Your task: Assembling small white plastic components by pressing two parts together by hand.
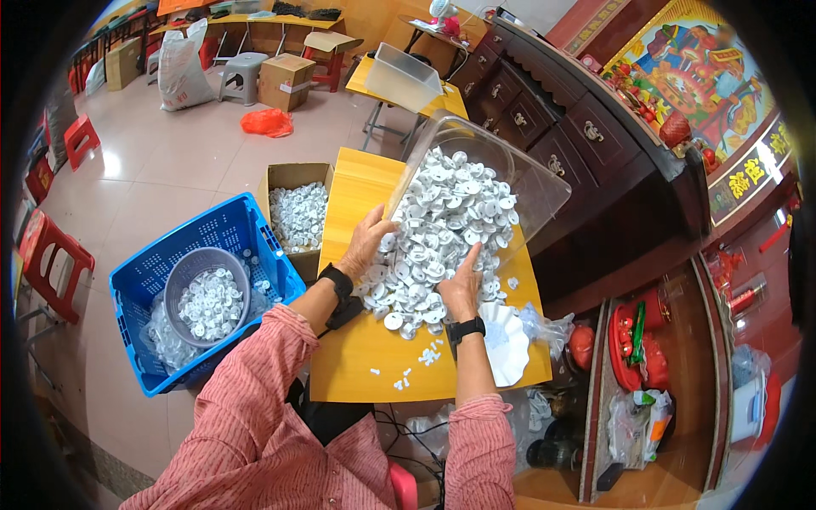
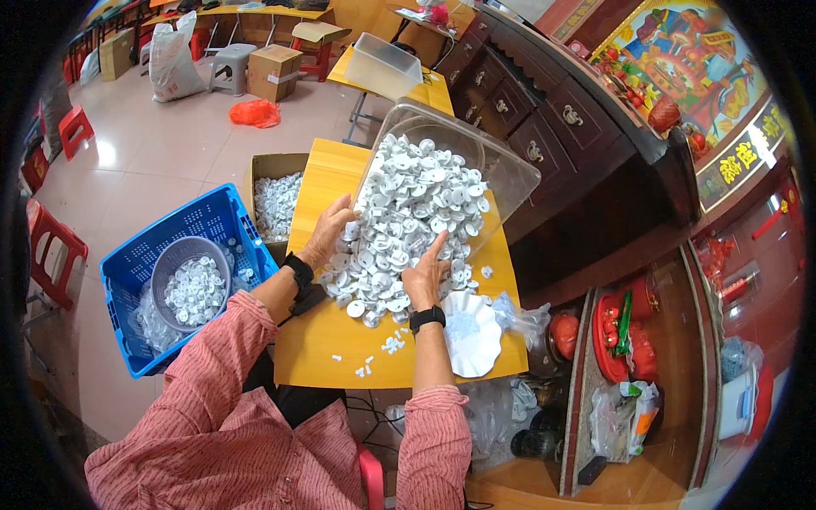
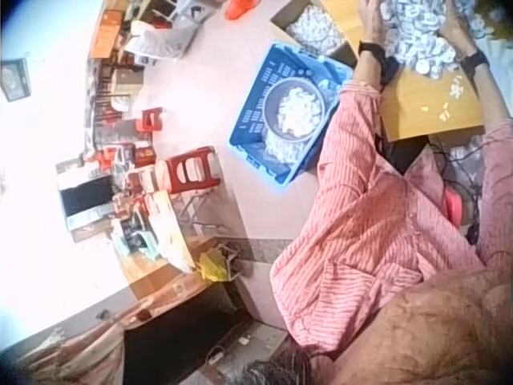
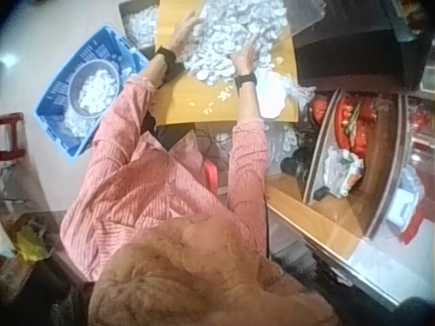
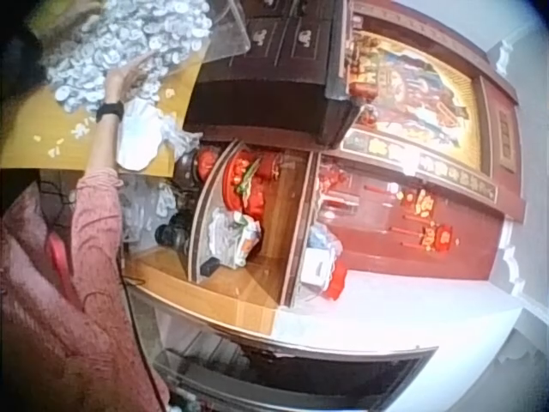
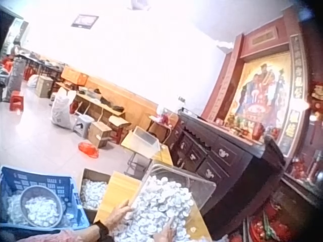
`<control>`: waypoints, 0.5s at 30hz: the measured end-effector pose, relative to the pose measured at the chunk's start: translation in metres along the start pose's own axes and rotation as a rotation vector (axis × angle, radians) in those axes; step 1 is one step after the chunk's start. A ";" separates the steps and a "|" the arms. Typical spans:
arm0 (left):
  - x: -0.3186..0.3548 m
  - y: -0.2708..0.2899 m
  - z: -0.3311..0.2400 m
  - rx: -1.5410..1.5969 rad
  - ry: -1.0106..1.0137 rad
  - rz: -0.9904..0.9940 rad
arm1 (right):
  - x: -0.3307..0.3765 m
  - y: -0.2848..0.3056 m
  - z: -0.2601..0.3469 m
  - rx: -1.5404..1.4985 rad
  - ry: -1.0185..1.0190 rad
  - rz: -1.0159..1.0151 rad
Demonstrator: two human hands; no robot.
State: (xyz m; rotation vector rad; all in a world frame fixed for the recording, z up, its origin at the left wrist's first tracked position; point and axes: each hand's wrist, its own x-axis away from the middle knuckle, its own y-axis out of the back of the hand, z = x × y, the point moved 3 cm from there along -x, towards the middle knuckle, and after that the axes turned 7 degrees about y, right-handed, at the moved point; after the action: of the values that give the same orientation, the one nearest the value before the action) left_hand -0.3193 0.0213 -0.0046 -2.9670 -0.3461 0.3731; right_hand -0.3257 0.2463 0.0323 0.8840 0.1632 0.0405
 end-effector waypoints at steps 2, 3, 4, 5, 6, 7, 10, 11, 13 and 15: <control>-0.002 -0.001 0.001 0.117 0.111 -0.026 | -0.001 0.001 0.001 0.076 -0.026 0.022; -0.002 -0.004 0.001 0.238 0.224 -0.050 | -0.001 0.002 -0.004 0.077 -0.032 0.017; -0.005 0.005 0.012 0.232 0.219 -0.058 | -0.003 -0.002 -0.001 0.090 -0.003 0.017; -0.008 0.016 0.018 0.091 0.143 -0.057 | -0.005 -0.006 0.002 0.103 0.028 0.017; -0.007 0.015 0.014 -0.044 0.075 -0.041 | -0.003 -0.003 0.001 0.103 0.024 0.014; -0.006 0.015 0.010 -0.043 0.073 -0.037 | -0.002 0.001 0.002 0.107 0.026 0.017; 0.002 0.012 0.004 -0.043 0.243 0.076 | 0.001 0.006 0.001 0.112 0.011 0.031; 0.005 0.009 0.003 0.072 0.294 -0.008 | 0.002 0.006 -0.001 0.109 -0.001 0.040; 0.010 0.014 0.001 0.182 0.328 -0.103 | 0.005 0.006 0.000 0.097 -0.011 0.045; 0.012 0.018 -0.001 0.144 0.354 -0.199 | 0.006 0.005 -0.003 0.089 -0.025 0.045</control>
State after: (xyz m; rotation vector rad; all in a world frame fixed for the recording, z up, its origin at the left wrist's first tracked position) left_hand -0.3034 0.0068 -0.0090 -2.7508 -0.5369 -0.1436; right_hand -0.3206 0.2523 0.0332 0.9763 0.1224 0.0641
